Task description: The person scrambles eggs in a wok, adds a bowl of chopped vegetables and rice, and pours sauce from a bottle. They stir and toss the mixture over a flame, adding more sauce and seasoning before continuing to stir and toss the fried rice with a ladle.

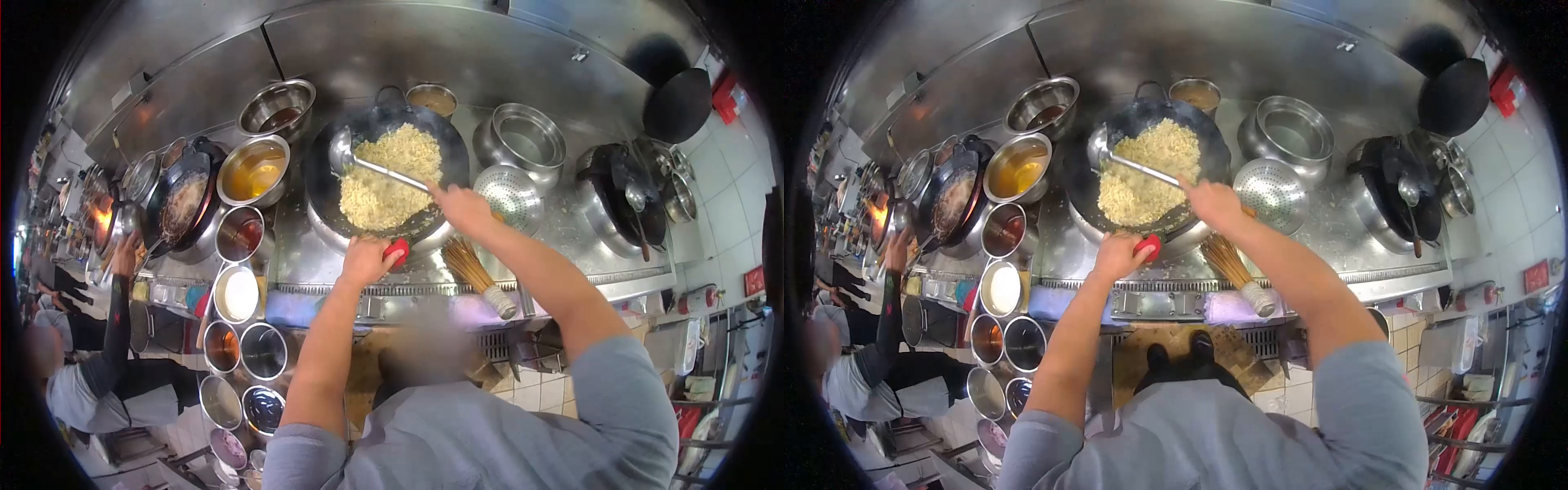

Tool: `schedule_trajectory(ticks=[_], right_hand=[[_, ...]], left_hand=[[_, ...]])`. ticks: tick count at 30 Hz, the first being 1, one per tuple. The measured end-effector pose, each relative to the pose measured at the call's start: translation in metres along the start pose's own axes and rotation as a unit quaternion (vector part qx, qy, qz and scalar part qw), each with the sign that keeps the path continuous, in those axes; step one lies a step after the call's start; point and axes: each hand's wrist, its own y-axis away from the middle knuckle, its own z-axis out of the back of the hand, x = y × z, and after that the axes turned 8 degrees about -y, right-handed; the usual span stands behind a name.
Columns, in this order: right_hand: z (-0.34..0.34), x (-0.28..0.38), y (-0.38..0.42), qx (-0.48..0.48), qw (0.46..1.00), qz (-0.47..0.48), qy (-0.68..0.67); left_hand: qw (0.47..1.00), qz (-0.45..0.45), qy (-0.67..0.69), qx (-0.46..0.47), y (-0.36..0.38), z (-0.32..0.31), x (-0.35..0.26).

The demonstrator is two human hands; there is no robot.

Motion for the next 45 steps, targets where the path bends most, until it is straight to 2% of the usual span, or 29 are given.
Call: schedule_trajectory(ticks=[2,3,7,9,12,17,18,19,20,22,24,25,26,27,28,29,31,32,34,36,38,39,41,42,44,45], right_hand=[[-0.009,-0.019,-0.032,0.006,0.997,-0.072,-0.031],[-0.014,-0.027,-0.027,0.004,0.997,-0.071,-0.028],[-0.035,-0.039,0.067,0.033,0.966,-0.208,-0.146],[-0.045,-0.022,0.121,0.018,0.971,-0.184,-0.153],[-0.025,-0.015,0.13,0.021,0.97,-0.176,-0.169],[-0.053,0.045,0.024,-0.029,0.95,-0.173,-0.257],[-0.064,0.062,0.02,-0.006,0.948,-0.179,-0.263],[-0.04,0.09,0.036,0.029,0.933,-0.197,-0.3],[-0.063,0.088,0.052,-0.005,0.936,-0.151,-0.317],[-0.074,0.066,0.08,-0.015,0.934,-0.08,-0.347],[-0.045,0.068,0.111,-0.024,0.935,-0.097,-0.341],[-0.019,0.078,0.131,-0.02,0.935,-0.11,-0.336],[0.015,0.091,0.148,0.036,0.935,-0.142,-0.322],[0.05,0.106,0.168,0.092,0.93,-0.175,-0.31],[0.075,0.106,0.193,0.094,0.935,-0.149,-0.308],[0.099,0.101,0.218,0.097,0.939,-0.123,-0.305],[0.168,0.098,0.25,0.195,0.931,-0.12,-0.283],[0.186,0.096,0.249,0.195,0.932,-0.118,-0.282],[0.205,0.095,0.248,0.319,0.902,-0.151,-0.249],[0.163,0.08,0.227,0.26,0.935,-0.093,-0.222],[0.136,0.085,0.181,0.218,0.944,-0.084,-0.232],[0.123,0.091,0.158,0.206,0.943,-0.098,-0.242],[0.077,0.088,0.128,0.12,0.962,-0.111,-0.22],[0.065,0.087,0.126,0.118,0.962,-0.112,-0.22],[0.057,0.093,0.126,0.048,0.977,-0.094,-0.186],[0.06,0.098,0.132,0.083,0.963,-0.122,-0.227]], left_hand=[[1.0,0.003,0.0,-0.016,0.004,0.002,-0.001],[1.0,0.003,0.002,-0.026,0.004,0.002,0.0],[0.998,-0.009,0.025,-0.05,0.003,-0.005,0.003],[0.996,-0.013,0.062,-0.069,0.004,-0.004,0.003],[0.991,-0.028,0.099,-0.08,0.005,-0.005,0.01],[0.991,-0.056,0.118,-0.039,0.002,-0.007,0.021],[0.993,-0.047,0.109,-0.007,-0.001,-0.004,0.022],[0.994,-0.041,0.1,0.027,-0.003,-0.001,0.021],[0.994,-0.051,0.097,0.029,0.001,-0.003,0.013],[0.99,-0.006,0.079,-0.119,0.011,-0.01,-0.004],[0.99,-0.032,0.061,-0.125,0.004,-0.012,-0.001],[0.996,-0.017,0.051,-0.064,-0.003,-0.013,0.002],[0.999,0.0,0.04,-0.004,-0.009,-0.016,0.006],[0.997,0.004,0.019,-0.079,-0.01,-0.034,0.007],[0.997,0.001,0.018,-0.081,-0.001,-0.024,-0.006],[0.995,-0.027,0.026,-0.092,0.015,0.007,-0.028],[0.993,-0.07,0.037,-0.093,0.058,0.079,-0.071],[0.992,-0.085,0.039,-0.087,0.074,0.108,-0.084],[0.99,-0.095,0.032,-0.101,0.074,0.126,-0.084],[0.989,-0.104,0.025,-0.101,0.056,0.127,-0.077],[0.982,-0.077,0.057,-0.162,0.026,0.054,-0.052],[0.985,-0.041,0.059,-0.156,0.029,0.034,-0.057],[0.986,-0.055,0.022,-0.155,0.049,-0.002,-0.068],[0.986,-0.058,0.024,-0.152,0.062,-0.027,-0.07],[0.985,-0.106,0.08,-0.106,0.098,-0.007,-0.08],[0.934,-0.181,0.114,-0.287,0.094,-0.004,-0.082]])
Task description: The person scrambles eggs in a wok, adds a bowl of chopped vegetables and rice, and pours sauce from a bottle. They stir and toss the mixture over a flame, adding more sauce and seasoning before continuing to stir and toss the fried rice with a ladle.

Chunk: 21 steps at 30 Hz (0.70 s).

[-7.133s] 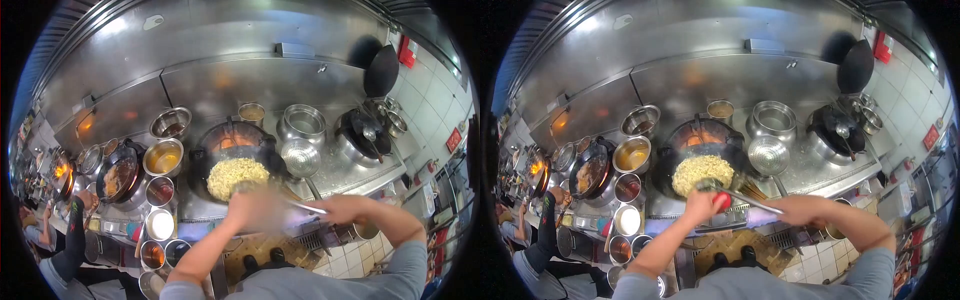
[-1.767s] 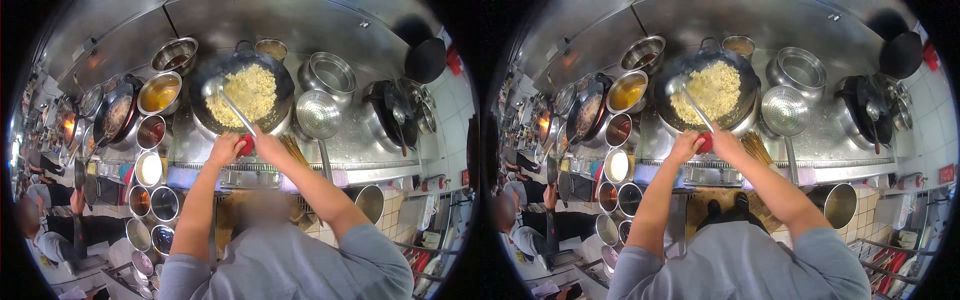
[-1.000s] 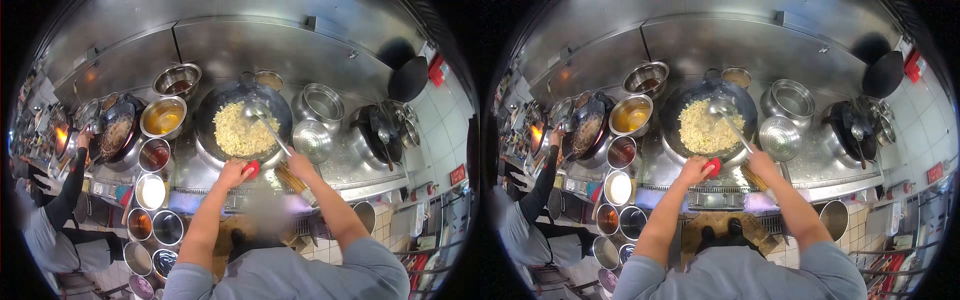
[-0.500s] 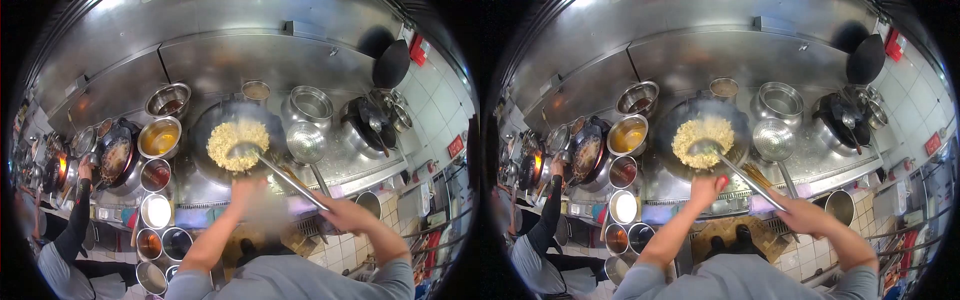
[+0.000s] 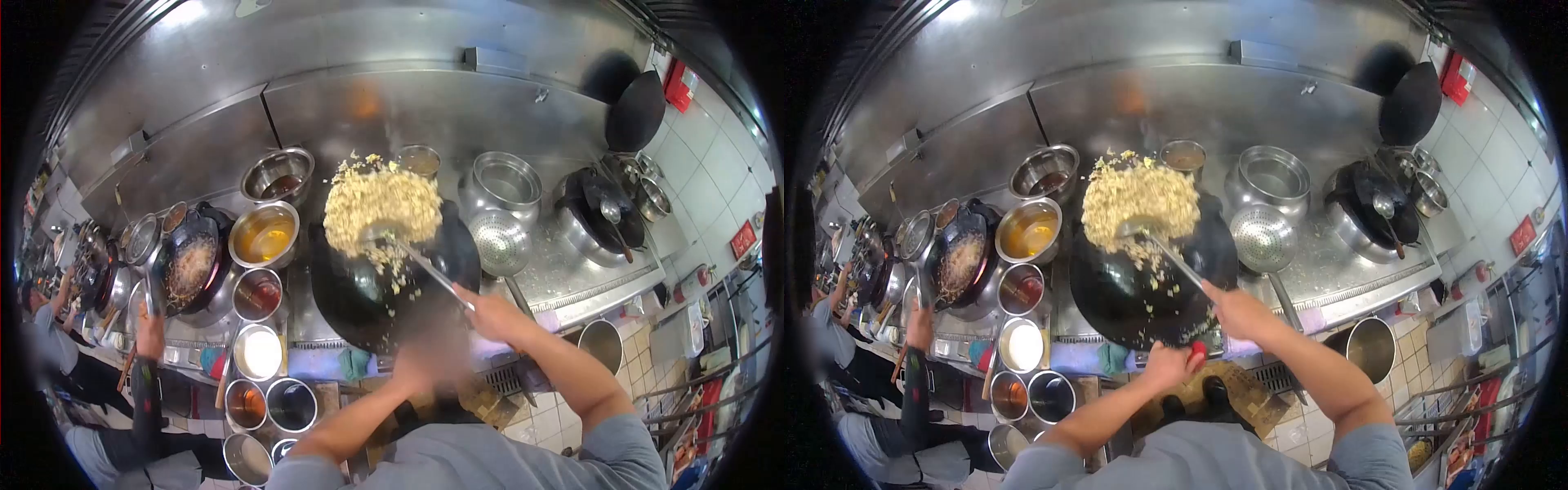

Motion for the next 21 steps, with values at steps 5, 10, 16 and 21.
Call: schedule_trajectory(ticks=[5,10,16,21], right_hand=[[0.023,-0.002,0.065,0.06,0.997,0.035,-0.042],[0.109,0.021,0.12,0.264,0.961,-0.061,0.058],[0.009,-0.029,-0.013,0.046,0.997,0.055,0.037],[-0.04,-0.05,-0.007,-0.073,0.991,0.105,0.043]], left_hand=[[0.941,0.182,-0.051,0.281,-0.059,0.017,0.053],[0.973,0.098,-0.037,0.207,-0.085,0.068,0.025],[0.984,0.123,-0.104,0.08,-0.026,-0.036,0.049],[0.983,0.028,-0.097,0.151,-0.012,0.0,0.025]])
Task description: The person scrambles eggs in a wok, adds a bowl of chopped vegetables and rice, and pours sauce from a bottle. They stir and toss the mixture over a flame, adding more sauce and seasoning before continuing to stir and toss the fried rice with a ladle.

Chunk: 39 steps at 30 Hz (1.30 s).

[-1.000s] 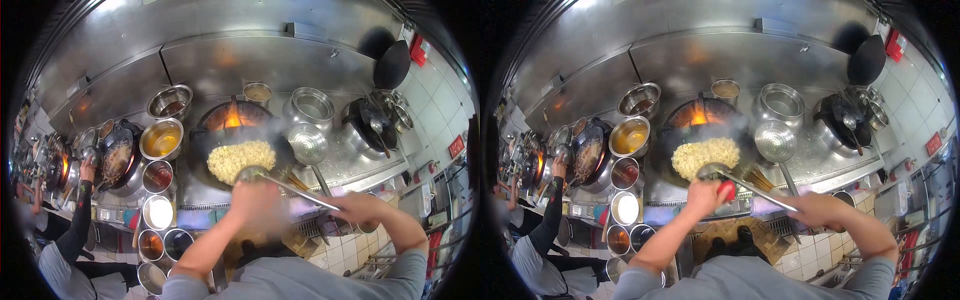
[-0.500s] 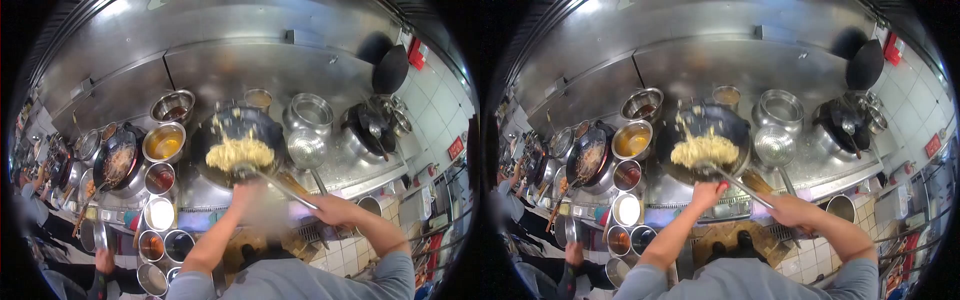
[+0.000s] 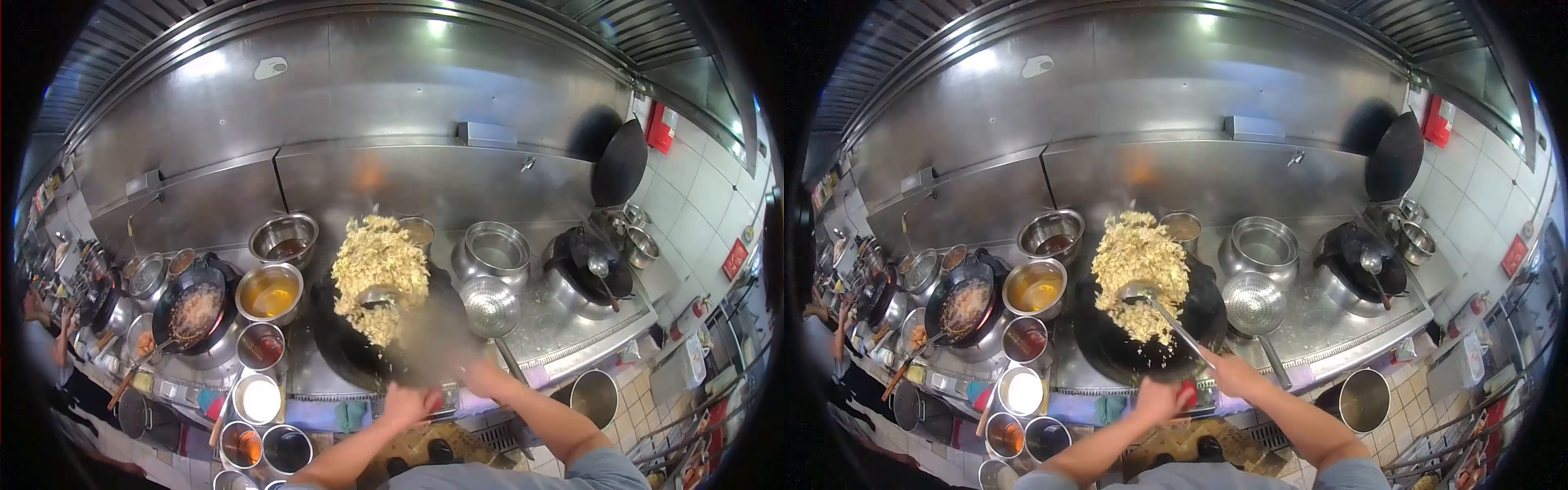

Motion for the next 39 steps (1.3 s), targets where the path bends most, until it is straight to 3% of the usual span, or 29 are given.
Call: schedule_trajectory(ticks=[2,4,6,8,9,12,15,16,18,19,20,22,25,27,29,30,32,33,34,35,36,37,38,39], right_hand=[[-0.002,0.011,0.041,-0.021,0.995,-0.021,-0.095],[0.001,0.005,0.074,0.01,0.993,-0.103,-0.054],[0.003,-0.05,0.089,0.079,0.991,-0.1,0.046],[0.031,-0.079,0.065,0.137,0.953,-0.232,0.137],[0.049,-0.09,0.052,0.088,0.959,-0.226,0.147],[0.046,-0.119,-0.02,0.003,0.977,-0.143,0.158],[-0.022,-0.087,-0.084,-0.03,0.992,-0.121,0.022],[-0.054,-0.084,-0.09,-0.052,0.993,-0.106,-0.011],[-0.084,-0.068,-0.075,0.008,0.994,-0.091,-0.055],[-0.1,-0.077,-0.057,-0.027,0.994,-0.017,-0.105],[-0.083,-0.071,-0.039,-0.029,0.994,-0.021,-0.106],[-0.016,-0.029,-0.002,0.068,0.99,-0.117,-0.031],[0.033,-0.046,-0.001,0.029,0.993,-0.114,0.005],[0.004,-0.076,-0.051,-0.032,0.993,-0.108,0.024],[-0.003,-0.024,-0.092,-0.04,0.982,-0.164,-0.09],[-0.05,-0.048,-0.115,-0.026,0.963,-0.168,-0.208],[-0.025,0.043,-0.085,-0.079,0.982,-0.117,-0.124],[-0.019,0.06,-0.076,-0.044,0.977,-0.172,-0.119],[-0.068,0.003,-0.078,0.009,0.985,-0.136,-0.102],[-0.109,-0.058,-0.078,0.061,0.99,-0.098,-0.085],[-0.071,-0.051,-0.055,0.076,0.991,-0.091,-0.061],[-0.019,-0.023,-0.022,0.096,0.991,-0.09,-0.036],[-0.004,-0.01,0.0,0.036,0.991,-0.104,-0.073],[0.007,0.002,0.02,-0.022,0.987,-0.116,-0.108]], left_hand=[[0.994,0.071,0.002,0.084,-0.044,0.037,0.019],[0.991,0.089,-0.037,0.088,-0.053,0.004,0.056],[0.991,0.11,-0.048,0.061,-0.042,-0.026,0.07],[0.979,0.189,-0.067,0.026,-0.034,-0.043,0.078],[0.971,0.218,-0.041,0.093,-0.034,-0.041,0.08],[0.976,0.195,-0.005,0.094,-0.032,-0.047,0.091],[0.971,0.195,0.049,0.126,-0.036,-0.017,0.087],[0.97,0.2,0.051,0.129,-0.041,-0.004,0.082],[0.969,0.181,0.016,0.167,-0.046,0.017,0.076],[0.967,0.189,0.011,0.172,-0.046,0.015,0.076],[0.967,0.186,0.012,0.174,-0.042,0.002,0.079],[0.979,0.169,-0.009,0.111,-0.032,-0.03,0.094],[0.98,0.14,0.021,0.139,-0.034,-0.029,0.101],[0.98,0.125,0.04,0.148,-0.034,-0.032,0.107],[0.974,0.099,0.097,0.18,-0.04,-0.021,0.113],[0.974,0.095,0.096,0.179,-0.041,-0.017,0.112],[0.973,0.095,0.074,0.196,-0.044,-0.013,0.114],[0.982,0.101,0.043,0.152,-0.038,-0.022,0.112],[0.982,0.097,0.043,0.155,-0.027,-0.032,0.104],[0.992,0.104,0.009,0.065,-0.018,-0.042,0.094],[0.993,0.107,-0.025,-0.032,-0.022,-0.047,0.093],[0.995,0.099,0.001,-0.025,-0.028,-0.037,0.09],[0.995,0.095,0.014,-0.008,-0.03,-0.039,0.084],[0.99,0.118,0.035,0.065,-0.039,-0.037,0.083]])
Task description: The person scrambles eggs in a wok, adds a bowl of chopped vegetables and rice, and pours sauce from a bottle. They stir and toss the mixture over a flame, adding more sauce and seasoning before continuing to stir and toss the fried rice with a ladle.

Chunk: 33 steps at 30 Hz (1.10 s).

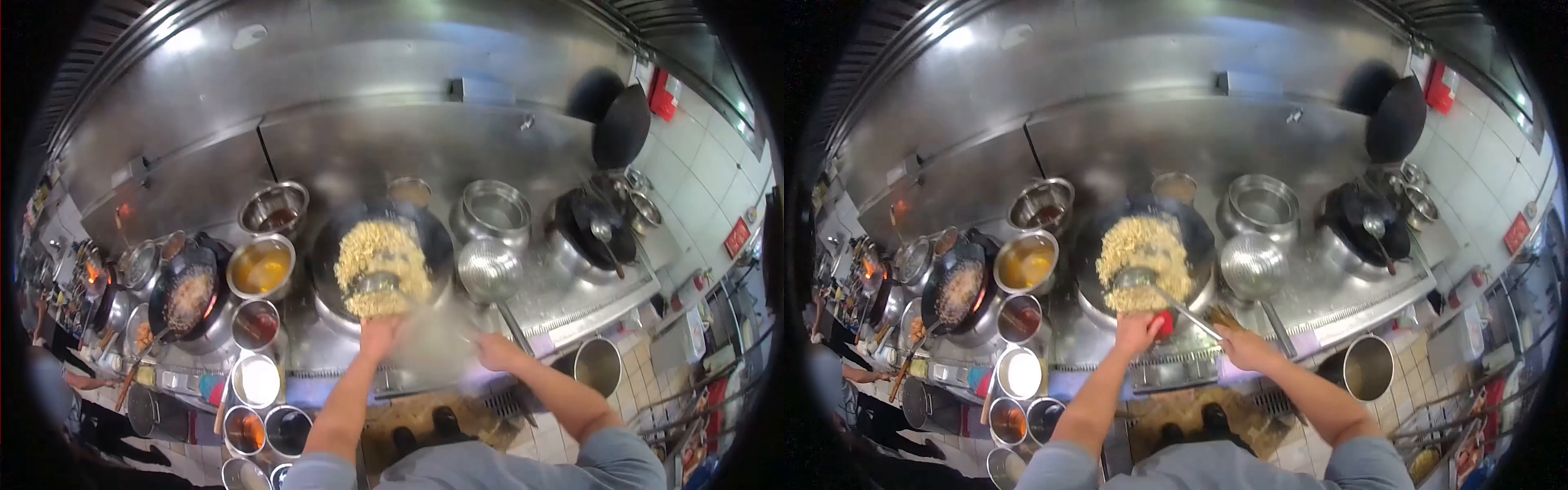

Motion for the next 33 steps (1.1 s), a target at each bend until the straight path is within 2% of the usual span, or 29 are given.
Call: schedule_trajectory(ticks=[1,2,3,4,5,7,8,9,10,11,12,14,15,16,17,19,20,21,22,23,25,27,28,29,31,32,33], right_hand=[[0.012,0.016,0.024,0.004,1.0,-0.001,0.0],[0.016,0.001,0.036,0.049,0.998,0.027,0.0],[0.041,0.024,0.056,0.115,0.993,-0.032,0.019],[0.08,0.059,0.082,0.177,0.979,-0.089,0.041],[0.109,0.074,0.102,0.194,0.978,-0.071,0.025],[0.148,0.087,0.111,0.219,0.974,-0.05,0.01],[0.16,0.092,0.108,0.283,0.953,-0.099,0.032],[0.165,0.093,0.107,0.345,0.925,-0.148,0.053],[0.152,0.078,0.098,0.31,0.943,-0.07,0.103],[0.143,0.083,0.077,0.306,0.941,-0.098,0.111],[0.13,0.081,0.057,0.284,0.955,-0.082,0.04],[0.07,0.032,0.004,0.189,0.979,0.052,0.048],[0.055,0.042,-0.009,0.16,0.985,0.031,0.057],[0.046,0.052,-0.019,0.129,0.989,0.011,0.067],[0.042,0.053,-0.02,0.128,0.989,0.012,0.069],[0.034,0.054,-0.019,0.088,0.995,0.02,0.05],[0.031,0.048,-0.014,0.083,0.994,0.051,0.047],[0.034,0.047,-0.011,0.083,0.994,0.049,0.046],[0.036,0.051,0.002,0.096,0.994,0.036,0.031],[0.042,0.056,0.012,0.103,0.994,0.028,0.02],[0.073,0.064,0.045,0.145,0.989,0.02,0.035],[0.113,0.069,0.08,0.215,0.974,-0.008,0.071],[0.131,0.072,0.087,0.246,0.965,-0.019,0.089],[0.141,0.078,0.086,0.241,0.966,-0.013,0.094],[0.15,0.083,0.085,0.299,0.945,-0.032,0.127],[0.137,0.076,0.072,0.259,0.959,-0.006,0.115],[0.119,0.067,0.051,0.253,0.96,-0.009,0.117]], left_hand=[[0.997,0.029,0.009,0.068,-0.008,0.003,-0.002],[0.997,0.061,0.007,0.036,-0.007,0.002,-0.011],[0.997,0.062,0.007,0.038,0.002,0.006,-0.025],[1.0,0.021,-0.004,-0.007,0.013,0.02,-0.044],[0.998,-0.02,-0.017,-0.051,0.024,0.042,-0.06],[0.997,-0.066,-0.014,-0.042,0.045,0.113,-0.093],[0.989,-0.108,0.024,-0.103,0.045,0.144,-0.106],[0.989,-0.104,0.024,-0.098,0.035,0.148,-0.106],[0.991,-0.103,0.011,-0.088,0.026,0.152,-0.106],[0.991,-0.104,-0.002,-0.082,0.019,0.155,-0.107],[0.991,-0.098,-0.016,-0.092,0.009,0.125,-0.092],[0.992,-0.037,-0.027,-0.115,0.013,0.078,-0.09],[0.99,-0.012,-0.032,-0.135,0.023,0.057,-0.093],[0.997,-0.002,0.012,-0.079,0.042,-0.003,-0.073],[0.991,-0.029,0.081,-0.107,0.057,0.01,-0.088],[0.963,-0.094,0.039,-0.252,0.074,-0.01,-0.088],[0.978,-0.078,0.044,-0.19,0.064,0.028,-0.094],[0.989,-0.06,0.052,-0.123,0.049,0.076,-0.1],[0.998,-0.048,-0.051,-0.007,0.031,0.094,-0.094],[0.999,-0.034,-0.011,0.016,0.014,0.105,-0.085],[0.999,-0.016,-0.039,-0.033,0.017,0.055,-0.056],[0.999,-0.016,-0.02,0.036,0.047,0.026,-0.05],[1.0,-0.017,0.016,0.021,0.055,0.047,-0.067],[0.999,-0.026,-0.017,0.012,0.061,0.045,-0.07],[0.995,-0.08,0.032,-0.059,0.034,0.105,-0.087],[0.998,-0.056,-0.002,-0.021,0.017,0.11,-0.084],[0.996,-0.072,-0.01,-0.042,0.004,0.092,-0.072]])
